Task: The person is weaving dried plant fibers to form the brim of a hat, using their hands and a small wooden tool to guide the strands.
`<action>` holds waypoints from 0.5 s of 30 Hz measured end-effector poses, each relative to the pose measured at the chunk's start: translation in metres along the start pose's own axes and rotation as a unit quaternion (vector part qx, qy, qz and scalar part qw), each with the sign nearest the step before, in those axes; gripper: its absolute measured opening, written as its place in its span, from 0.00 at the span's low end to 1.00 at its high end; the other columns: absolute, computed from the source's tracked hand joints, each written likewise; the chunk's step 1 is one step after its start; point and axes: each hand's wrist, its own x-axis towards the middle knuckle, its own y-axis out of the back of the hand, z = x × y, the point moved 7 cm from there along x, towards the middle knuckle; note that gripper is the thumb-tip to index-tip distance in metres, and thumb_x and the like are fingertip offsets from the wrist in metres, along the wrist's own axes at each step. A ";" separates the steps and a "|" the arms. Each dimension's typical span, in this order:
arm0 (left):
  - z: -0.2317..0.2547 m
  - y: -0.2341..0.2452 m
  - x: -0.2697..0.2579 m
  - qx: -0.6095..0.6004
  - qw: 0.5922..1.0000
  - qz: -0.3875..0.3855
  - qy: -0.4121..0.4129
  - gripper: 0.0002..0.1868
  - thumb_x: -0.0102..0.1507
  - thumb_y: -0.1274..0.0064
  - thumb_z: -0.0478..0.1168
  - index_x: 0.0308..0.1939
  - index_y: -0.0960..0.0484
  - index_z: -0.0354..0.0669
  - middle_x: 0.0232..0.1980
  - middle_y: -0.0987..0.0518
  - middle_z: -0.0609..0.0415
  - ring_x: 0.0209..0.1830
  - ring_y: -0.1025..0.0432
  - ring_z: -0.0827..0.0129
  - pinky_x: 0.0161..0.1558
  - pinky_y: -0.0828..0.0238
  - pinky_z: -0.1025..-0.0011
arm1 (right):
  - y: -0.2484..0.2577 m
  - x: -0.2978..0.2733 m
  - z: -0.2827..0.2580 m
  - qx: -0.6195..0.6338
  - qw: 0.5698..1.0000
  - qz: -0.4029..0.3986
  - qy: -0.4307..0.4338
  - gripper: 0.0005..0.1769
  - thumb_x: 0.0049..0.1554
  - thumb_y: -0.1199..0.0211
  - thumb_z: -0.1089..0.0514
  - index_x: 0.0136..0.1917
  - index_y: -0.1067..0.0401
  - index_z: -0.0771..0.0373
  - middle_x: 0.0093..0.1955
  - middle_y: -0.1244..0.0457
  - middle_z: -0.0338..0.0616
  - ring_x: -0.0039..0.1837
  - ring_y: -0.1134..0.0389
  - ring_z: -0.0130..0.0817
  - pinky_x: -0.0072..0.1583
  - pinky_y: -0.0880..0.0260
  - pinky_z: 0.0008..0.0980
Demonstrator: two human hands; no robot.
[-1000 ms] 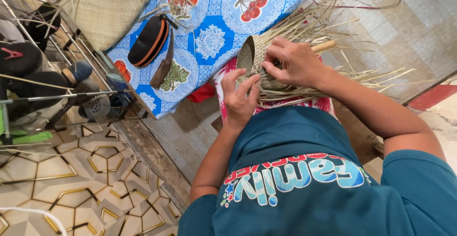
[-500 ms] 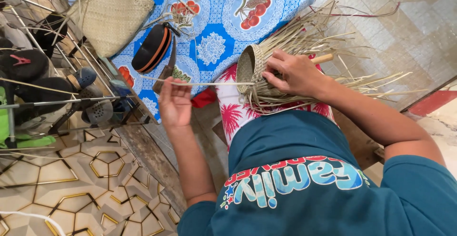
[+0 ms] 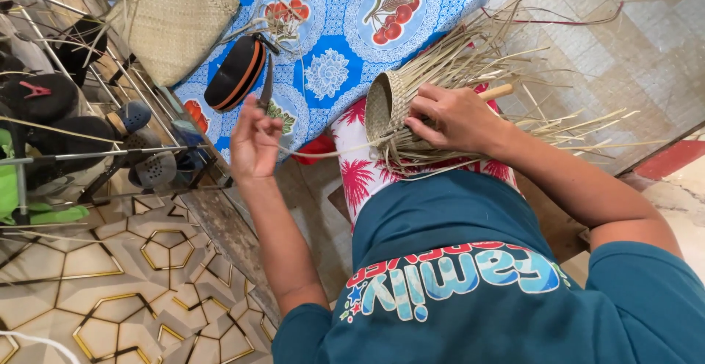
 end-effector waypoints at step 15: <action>-0.108 -0.091 -0.066 0.422 0.893 -0.154 -0.016 0.14 0.60 0.35 0.29 0.49 0.17 0.36 0.37 0.14 0.47 0.32 0.18 0.72 0.42 0.19 0.76 | 0.002 -0.002 0.003 0.046 0.999 -0.003 -0.011 0.08 0.63 0.38 0.48 0.44 0.32 0.50 0.42 0.41 0.38 0.44 0.30 0.44 0.44 0.28 0.38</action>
